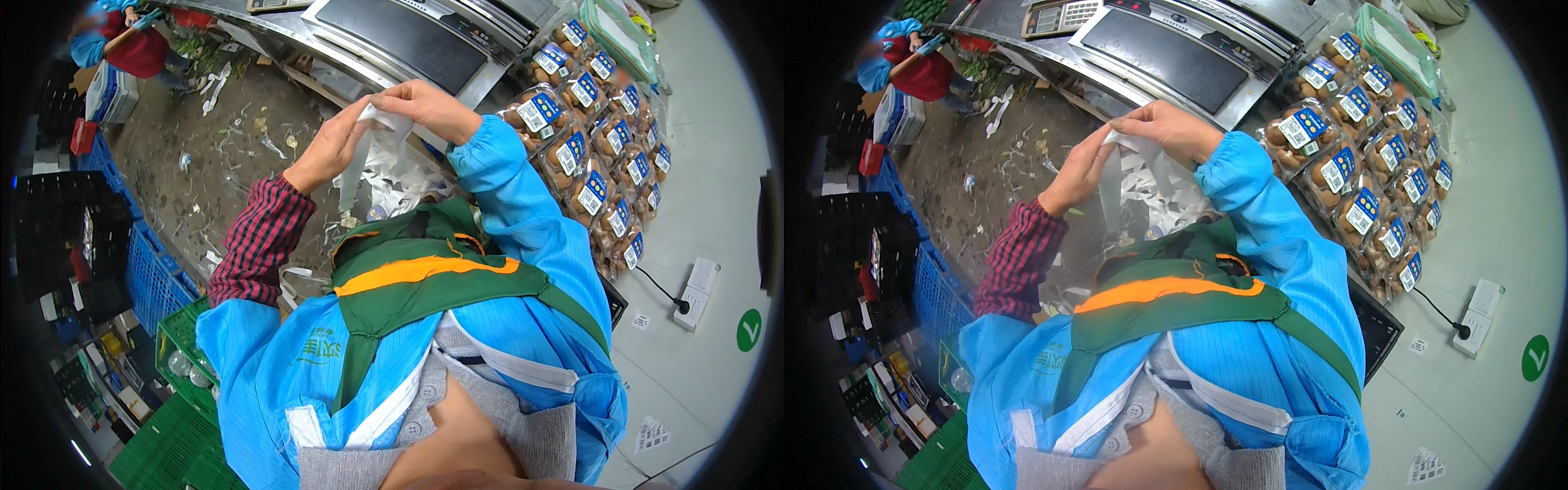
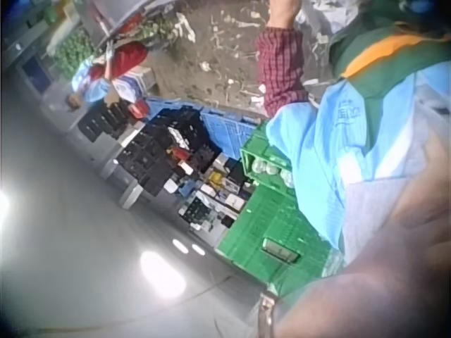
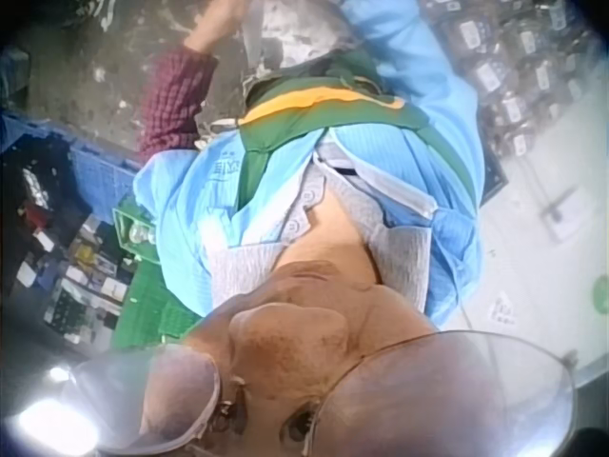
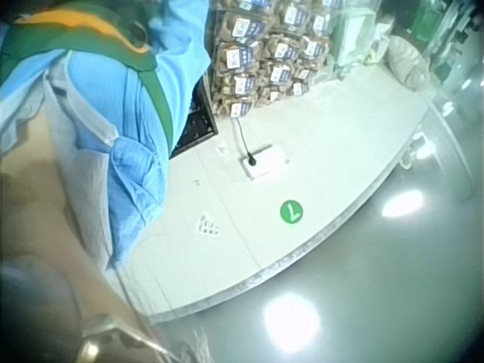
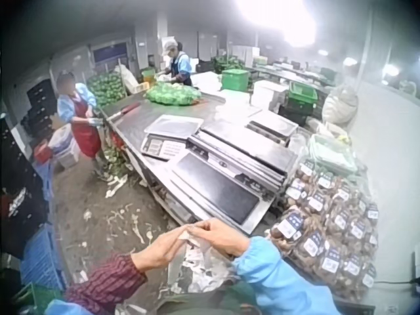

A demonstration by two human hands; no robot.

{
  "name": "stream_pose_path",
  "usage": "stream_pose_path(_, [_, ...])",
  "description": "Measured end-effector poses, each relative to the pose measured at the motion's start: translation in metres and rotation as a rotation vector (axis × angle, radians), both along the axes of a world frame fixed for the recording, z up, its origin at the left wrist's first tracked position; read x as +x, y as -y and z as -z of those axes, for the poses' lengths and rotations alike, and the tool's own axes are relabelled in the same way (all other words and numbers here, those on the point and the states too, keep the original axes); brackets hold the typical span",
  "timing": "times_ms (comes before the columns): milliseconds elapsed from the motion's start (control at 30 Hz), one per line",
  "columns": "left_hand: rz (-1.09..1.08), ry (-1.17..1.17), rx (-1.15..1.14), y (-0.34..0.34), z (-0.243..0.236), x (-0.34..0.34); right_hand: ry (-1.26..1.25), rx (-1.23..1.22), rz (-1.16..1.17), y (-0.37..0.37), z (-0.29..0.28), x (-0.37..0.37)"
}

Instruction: The person peels individual labels from a roll and applies them to plastic packages of mushrooms. They handle the packages, placing them into a black crate and arranging them on a counter.

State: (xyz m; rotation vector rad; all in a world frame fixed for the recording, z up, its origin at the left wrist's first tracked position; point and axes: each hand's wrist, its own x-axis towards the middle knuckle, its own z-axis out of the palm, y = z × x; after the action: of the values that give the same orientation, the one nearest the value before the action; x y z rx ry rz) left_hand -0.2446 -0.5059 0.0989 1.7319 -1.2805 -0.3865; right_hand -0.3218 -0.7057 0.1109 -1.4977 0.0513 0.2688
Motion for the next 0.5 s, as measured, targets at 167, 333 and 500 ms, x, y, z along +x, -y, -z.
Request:
stream_pose_path(167, [-0.167,-0.369,-0.070,-0.004,0.009,0.002,0.049,0.080,0.022,-0.002,-0.012,-0.008])
stream_pose_path(333, [-0.235,-0.459,-0.137,0.007,0.014,-0.001,0.035,0.142,0.185,-0.008,0.000,-0.001])
stream_pose_path(500, [-0.226,-0.644,-0.212,0.021,0.010,-0.009,0.062,0.241,0.390,-0.023,-0.007,0.006])
